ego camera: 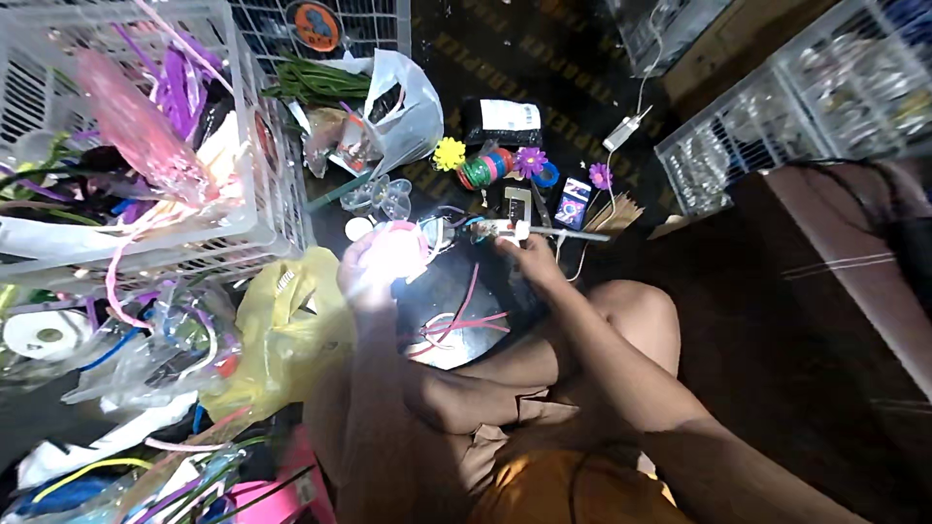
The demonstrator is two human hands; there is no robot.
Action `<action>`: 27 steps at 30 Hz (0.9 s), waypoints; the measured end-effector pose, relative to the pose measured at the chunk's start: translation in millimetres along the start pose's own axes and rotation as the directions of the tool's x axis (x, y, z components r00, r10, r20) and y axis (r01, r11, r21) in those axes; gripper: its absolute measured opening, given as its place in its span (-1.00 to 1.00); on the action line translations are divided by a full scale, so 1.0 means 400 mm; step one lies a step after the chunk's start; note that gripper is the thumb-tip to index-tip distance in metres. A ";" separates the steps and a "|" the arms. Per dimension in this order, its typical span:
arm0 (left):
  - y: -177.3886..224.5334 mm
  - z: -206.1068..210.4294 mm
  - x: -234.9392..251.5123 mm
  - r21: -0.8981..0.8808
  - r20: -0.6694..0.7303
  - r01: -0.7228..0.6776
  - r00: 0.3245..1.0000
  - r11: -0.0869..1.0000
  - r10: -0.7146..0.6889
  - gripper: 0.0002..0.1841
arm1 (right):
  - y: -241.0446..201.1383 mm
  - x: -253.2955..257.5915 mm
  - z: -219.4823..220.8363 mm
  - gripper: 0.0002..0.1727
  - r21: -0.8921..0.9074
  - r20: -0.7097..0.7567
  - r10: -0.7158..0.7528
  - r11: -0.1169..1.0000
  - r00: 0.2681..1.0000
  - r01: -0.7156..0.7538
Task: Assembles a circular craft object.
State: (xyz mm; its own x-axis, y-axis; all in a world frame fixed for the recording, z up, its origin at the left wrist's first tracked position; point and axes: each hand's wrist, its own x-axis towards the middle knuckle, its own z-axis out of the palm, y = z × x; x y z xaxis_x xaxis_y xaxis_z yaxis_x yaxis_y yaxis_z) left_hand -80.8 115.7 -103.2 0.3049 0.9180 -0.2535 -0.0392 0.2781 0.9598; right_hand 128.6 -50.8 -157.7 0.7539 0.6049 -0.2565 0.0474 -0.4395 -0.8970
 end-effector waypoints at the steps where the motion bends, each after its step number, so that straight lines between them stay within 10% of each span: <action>1: -0.002 -0.009 -0.002 -0.020 0.022 0.033 0.999 0.999 -0.032 -0.67 | 0.028 0.017 0.026 -0.58 -0.001 0.002 0.021 1.000 1.000 -0.021; 19: 0.013 0.026 -0.030 -0.147 0.063 0.089 0.995 0.985 -0.081 -0.71 | 0.145 -0.026 0.158 -0.19 -0.335 -0.130 0.196 0.914 0.972 -0.229; 27: 0.017 0.028 -0.038 -0.176 0.075 0.073 0.995 0.982 -0.061 -0.66 | 0.098 -0.139 0.128 -0.28 -0.306 0.065 0.361 0.894 0.930 -0.326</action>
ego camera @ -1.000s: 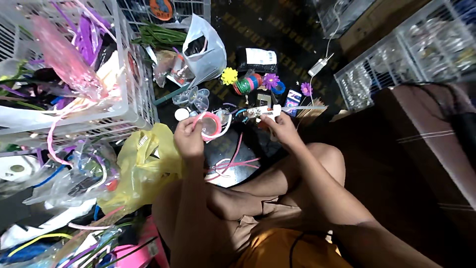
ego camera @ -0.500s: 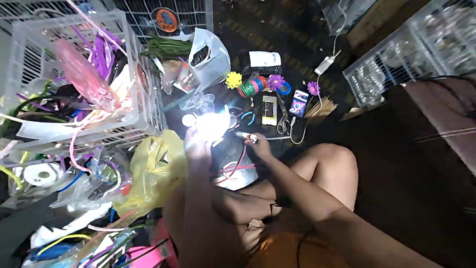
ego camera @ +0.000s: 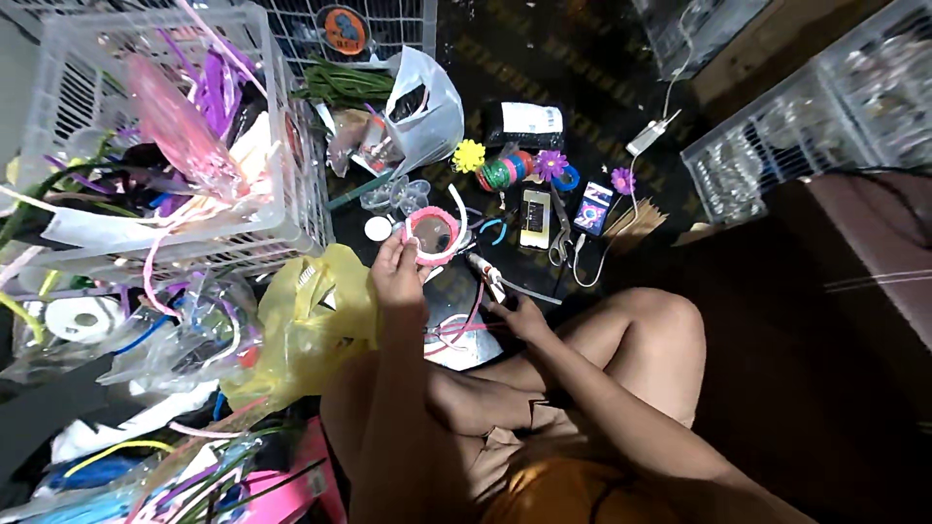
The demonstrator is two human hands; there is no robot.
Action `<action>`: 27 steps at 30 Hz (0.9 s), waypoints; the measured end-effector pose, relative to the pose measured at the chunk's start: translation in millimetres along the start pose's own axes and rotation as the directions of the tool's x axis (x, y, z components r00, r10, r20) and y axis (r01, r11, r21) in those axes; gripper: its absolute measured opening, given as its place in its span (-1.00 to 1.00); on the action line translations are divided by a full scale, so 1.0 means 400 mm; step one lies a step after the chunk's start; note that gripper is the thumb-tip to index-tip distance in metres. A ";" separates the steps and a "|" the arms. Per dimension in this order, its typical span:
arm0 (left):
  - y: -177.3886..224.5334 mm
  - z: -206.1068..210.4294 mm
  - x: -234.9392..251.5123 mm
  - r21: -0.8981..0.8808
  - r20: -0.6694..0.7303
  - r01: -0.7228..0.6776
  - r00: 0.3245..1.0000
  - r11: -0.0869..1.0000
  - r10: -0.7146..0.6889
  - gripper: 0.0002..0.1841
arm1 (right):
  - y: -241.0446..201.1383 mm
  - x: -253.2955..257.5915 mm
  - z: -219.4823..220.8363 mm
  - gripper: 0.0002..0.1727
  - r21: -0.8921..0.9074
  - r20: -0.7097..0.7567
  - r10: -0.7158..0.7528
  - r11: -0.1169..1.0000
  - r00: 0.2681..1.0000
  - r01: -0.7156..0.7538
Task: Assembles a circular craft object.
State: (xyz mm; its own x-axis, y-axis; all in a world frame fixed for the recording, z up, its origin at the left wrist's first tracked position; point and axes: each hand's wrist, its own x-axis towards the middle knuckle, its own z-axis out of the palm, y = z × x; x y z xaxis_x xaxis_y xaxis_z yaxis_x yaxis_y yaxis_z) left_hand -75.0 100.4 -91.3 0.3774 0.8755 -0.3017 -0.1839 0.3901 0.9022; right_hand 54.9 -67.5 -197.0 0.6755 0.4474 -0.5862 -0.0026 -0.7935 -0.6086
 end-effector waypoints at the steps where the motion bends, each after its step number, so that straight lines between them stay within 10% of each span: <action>1: 0.000 0.000 -0.003 -0.004 0.004 0.013 1.000 1.000 -0.013 -0.65 | 0.001 -0.005 0.000 -0.23 0.008 0.016 0.015 1.000 1.000 -0.015; 6: 0.002 -0.005 -0.009 -0.080 -0.007 0.117 0.993 0.990 -0.118 -0.66 | -0.023 -0.092 0.003 -0.34 -0.007 0.125 -0.076 0.997 0.989 0.078; 14: -0.010 0.028 -0.041 -0.186 0.152 0.170 0.978 0.968 -0.143 -0.74 | -0.255 -0.158 -0.030 -0.65 0.662 0.004 -0.479 0.659 0.878 0.357; 27: 0.011 0.022 -0.038 -0.246 0.151 0.104 0.986 0.964 -0.068 -0.79 | -0.342 -0.161 -0.093 -0.76 0.453 -0.053 -0.547 0.732 0.835 0.509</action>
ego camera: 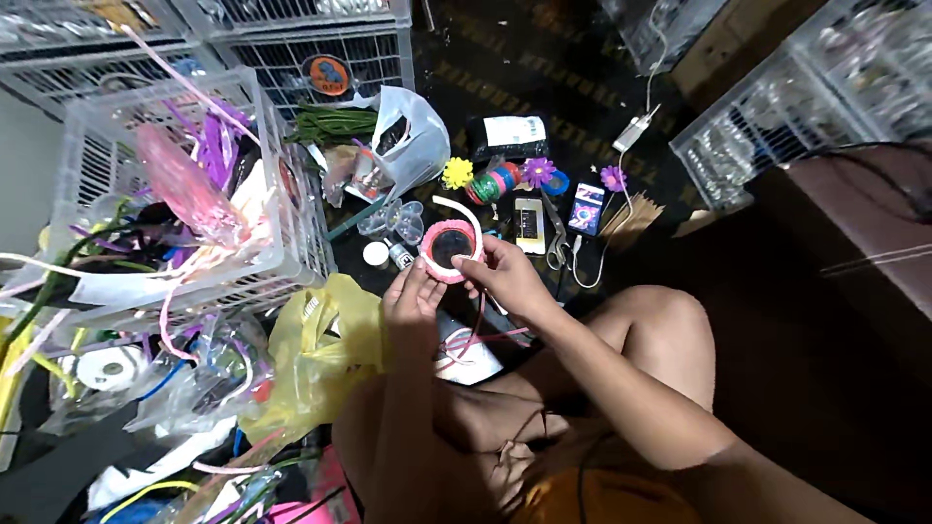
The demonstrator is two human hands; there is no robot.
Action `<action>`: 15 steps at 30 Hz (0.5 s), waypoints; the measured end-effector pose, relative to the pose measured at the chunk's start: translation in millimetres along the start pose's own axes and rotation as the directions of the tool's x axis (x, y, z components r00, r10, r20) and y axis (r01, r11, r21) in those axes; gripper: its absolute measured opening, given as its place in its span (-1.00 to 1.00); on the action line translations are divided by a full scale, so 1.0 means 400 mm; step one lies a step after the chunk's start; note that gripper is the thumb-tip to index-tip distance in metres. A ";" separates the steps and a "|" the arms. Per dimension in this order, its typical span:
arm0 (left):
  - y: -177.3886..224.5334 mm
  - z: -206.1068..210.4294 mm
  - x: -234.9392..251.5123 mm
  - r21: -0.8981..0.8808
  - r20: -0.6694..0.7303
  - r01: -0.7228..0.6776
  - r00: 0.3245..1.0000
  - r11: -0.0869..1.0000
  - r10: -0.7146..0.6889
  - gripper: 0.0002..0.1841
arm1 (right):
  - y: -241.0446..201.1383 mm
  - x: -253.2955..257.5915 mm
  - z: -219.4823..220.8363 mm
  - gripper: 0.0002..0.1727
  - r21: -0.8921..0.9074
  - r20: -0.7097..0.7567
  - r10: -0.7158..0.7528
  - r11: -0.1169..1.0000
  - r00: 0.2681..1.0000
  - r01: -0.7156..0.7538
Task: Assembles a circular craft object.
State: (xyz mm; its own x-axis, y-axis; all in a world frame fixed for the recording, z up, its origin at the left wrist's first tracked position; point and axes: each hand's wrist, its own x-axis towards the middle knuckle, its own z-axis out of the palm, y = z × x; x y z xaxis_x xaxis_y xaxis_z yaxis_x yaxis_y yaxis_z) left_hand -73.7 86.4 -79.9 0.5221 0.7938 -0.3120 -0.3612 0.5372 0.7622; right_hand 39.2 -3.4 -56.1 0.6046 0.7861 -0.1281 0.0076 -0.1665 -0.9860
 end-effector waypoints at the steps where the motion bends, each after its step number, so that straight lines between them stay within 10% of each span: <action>1: 0.001 -0.004 0.001 0.007 0.007 0.000 1.000 1.000 0.000 -0.79 | -0.003 0.000 -0.003 -0.76 -0.028 0.008 -0.010 1.000 1.000 0.010; 15: 0.007 -0.027 0.009 0.197 0.066 -0.134 0.990 0.971 0.123 -0.86 | -0.026 0.011 -0.042 -0.68 -0.242 0.131 -0.119 0.959 0.984 0.148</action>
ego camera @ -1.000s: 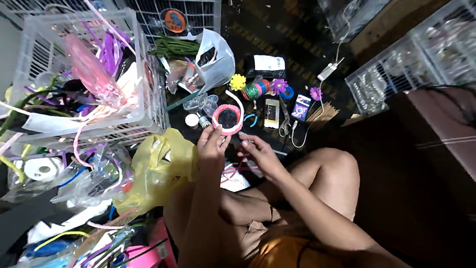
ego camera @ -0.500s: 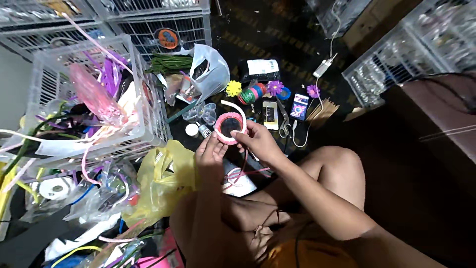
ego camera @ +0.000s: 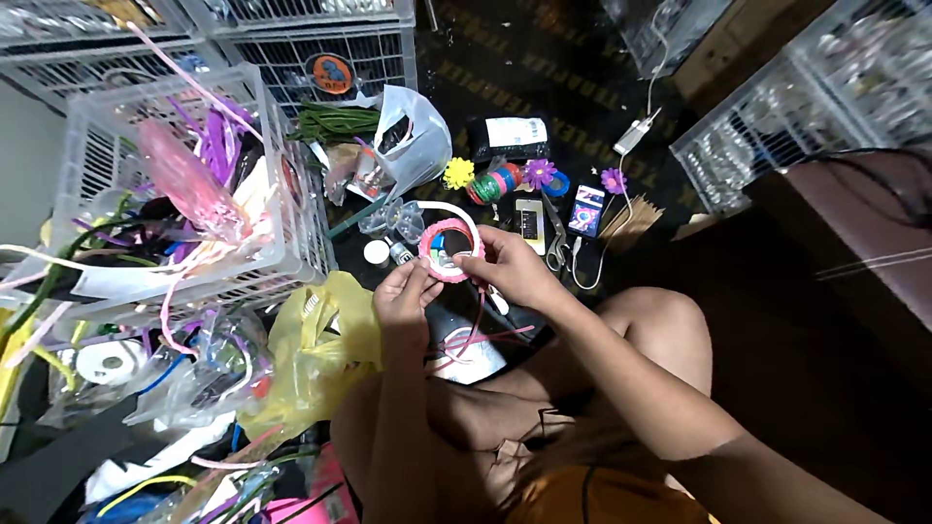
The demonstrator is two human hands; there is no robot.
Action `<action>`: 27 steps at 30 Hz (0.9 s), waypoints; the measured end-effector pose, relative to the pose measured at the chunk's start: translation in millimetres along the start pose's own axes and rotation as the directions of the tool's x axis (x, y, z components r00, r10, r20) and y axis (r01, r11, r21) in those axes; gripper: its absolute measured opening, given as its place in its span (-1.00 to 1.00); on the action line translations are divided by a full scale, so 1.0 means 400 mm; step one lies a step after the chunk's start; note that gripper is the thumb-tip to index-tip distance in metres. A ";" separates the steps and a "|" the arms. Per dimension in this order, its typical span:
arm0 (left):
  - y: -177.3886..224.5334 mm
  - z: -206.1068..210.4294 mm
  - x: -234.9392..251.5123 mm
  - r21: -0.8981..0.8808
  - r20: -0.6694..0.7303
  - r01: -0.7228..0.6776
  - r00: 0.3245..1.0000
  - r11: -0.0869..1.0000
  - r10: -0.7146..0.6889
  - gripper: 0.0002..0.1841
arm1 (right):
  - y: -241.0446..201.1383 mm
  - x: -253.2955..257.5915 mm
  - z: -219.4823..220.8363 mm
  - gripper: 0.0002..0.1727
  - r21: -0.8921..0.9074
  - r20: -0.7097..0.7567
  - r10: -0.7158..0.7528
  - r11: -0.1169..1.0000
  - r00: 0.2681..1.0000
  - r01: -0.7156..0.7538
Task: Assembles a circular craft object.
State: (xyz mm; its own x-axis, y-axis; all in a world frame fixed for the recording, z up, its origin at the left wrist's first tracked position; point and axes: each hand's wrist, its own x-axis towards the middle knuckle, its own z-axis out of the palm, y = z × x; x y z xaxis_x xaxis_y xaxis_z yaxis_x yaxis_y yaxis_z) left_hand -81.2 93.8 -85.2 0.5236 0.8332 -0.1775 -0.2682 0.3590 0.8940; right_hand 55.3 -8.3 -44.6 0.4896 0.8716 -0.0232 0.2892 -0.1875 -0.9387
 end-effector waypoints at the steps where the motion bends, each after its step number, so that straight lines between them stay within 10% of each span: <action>1: 0.001 0.001 -0.001 0.018 -0.009 -0.003 1.000 1.000 0.003 -0.87 | 0.001 0.000 0.000 -0.66 -0.012 0.002 -0.003 1.000 1.000 0.003; 27: 0.024 -0.012 0.005 0.067 0.026 0.128 0.991 0.989 -0.130 -0.90 | 0.007 0.019 -0.043 -0.69 -0.037 0.138 -0.004 0.999 0.990 0.009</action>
State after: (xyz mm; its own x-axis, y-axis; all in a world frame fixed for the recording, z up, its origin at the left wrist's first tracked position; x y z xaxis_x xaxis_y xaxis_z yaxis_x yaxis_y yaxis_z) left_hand -86.5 100.9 -78.9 0.5745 0.7685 -0.2817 -0.1438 0.4335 0.8896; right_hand 74.0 -9.8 -41.4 0.3700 0.9266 -0.0668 0.3240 -0.1961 -0.9255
